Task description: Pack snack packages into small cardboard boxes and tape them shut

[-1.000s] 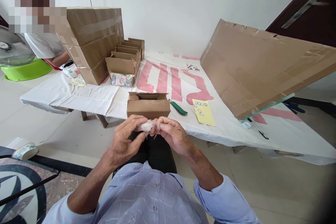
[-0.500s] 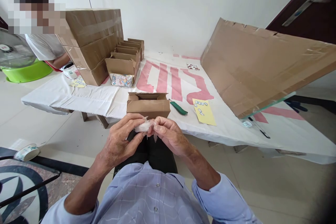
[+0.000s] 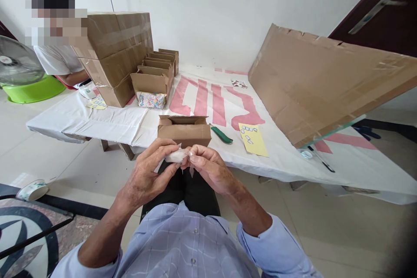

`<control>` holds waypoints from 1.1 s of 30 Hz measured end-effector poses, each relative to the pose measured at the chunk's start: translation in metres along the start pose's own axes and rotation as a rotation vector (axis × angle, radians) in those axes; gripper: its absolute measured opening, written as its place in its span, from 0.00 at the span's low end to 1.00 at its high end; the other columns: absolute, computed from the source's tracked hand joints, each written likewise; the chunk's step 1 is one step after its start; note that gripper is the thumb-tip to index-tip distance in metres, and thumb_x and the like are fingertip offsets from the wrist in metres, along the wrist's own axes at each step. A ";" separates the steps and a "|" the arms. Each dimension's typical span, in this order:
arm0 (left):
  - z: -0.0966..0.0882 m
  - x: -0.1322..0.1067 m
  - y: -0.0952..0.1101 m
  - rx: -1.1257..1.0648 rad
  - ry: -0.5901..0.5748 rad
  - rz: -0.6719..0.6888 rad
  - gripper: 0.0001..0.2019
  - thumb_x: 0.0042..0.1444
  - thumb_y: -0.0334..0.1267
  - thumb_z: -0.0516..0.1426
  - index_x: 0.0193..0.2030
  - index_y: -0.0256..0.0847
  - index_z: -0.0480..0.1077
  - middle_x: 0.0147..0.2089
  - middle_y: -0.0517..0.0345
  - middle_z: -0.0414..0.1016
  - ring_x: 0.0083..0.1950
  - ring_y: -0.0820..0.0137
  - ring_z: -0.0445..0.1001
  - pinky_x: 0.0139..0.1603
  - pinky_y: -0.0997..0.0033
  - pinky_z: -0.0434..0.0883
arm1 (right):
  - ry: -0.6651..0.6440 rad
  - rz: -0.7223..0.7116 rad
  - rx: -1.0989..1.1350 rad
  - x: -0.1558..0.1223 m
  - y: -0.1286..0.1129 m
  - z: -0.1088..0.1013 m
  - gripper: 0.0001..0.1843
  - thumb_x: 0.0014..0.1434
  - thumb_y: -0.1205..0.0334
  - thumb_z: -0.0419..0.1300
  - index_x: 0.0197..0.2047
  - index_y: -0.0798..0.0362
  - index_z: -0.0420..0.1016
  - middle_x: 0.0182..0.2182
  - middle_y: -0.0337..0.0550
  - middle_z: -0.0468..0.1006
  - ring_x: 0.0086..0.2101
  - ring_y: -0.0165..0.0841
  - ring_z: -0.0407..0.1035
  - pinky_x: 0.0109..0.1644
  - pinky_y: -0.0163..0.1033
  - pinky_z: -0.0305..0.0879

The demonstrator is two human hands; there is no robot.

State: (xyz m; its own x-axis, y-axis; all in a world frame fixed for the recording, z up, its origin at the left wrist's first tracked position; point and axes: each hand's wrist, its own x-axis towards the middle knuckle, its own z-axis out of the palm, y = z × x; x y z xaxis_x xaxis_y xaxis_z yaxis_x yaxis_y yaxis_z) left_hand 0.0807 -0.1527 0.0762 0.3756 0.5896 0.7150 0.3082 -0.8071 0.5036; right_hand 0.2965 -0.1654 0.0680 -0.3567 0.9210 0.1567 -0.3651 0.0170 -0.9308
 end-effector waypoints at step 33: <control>0.029 -0.003 -0.001 -0.138 0.297 -0.040 0.13 0.66 0.24 0.66 0.53 0.45 0.79 0.48 0.53 0.87 0.49 0.67 0.87 0.48 0.71 0.82 | 0.093 0.013 0.049 0.002 -0.001 0.009 0.22 0.63 0.43 0.78 0.35 0.51 0.79 0.30 0.39 0.81 0.33 0.32 0.73 0.41 0.39 0.69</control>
State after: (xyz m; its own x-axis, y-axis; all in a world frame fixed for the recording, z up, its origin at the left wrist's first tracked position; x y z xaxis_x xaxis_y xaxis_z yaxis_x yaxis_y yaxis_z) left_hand 0.1041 -0.1528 0.0595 0.0881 0.6024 0.7933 0.1887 -0.7921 0.5805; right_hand 0.2885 -0.1676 0.0725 -0.2816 0.9531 0.1109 -0.4031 -0.0126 -0.9151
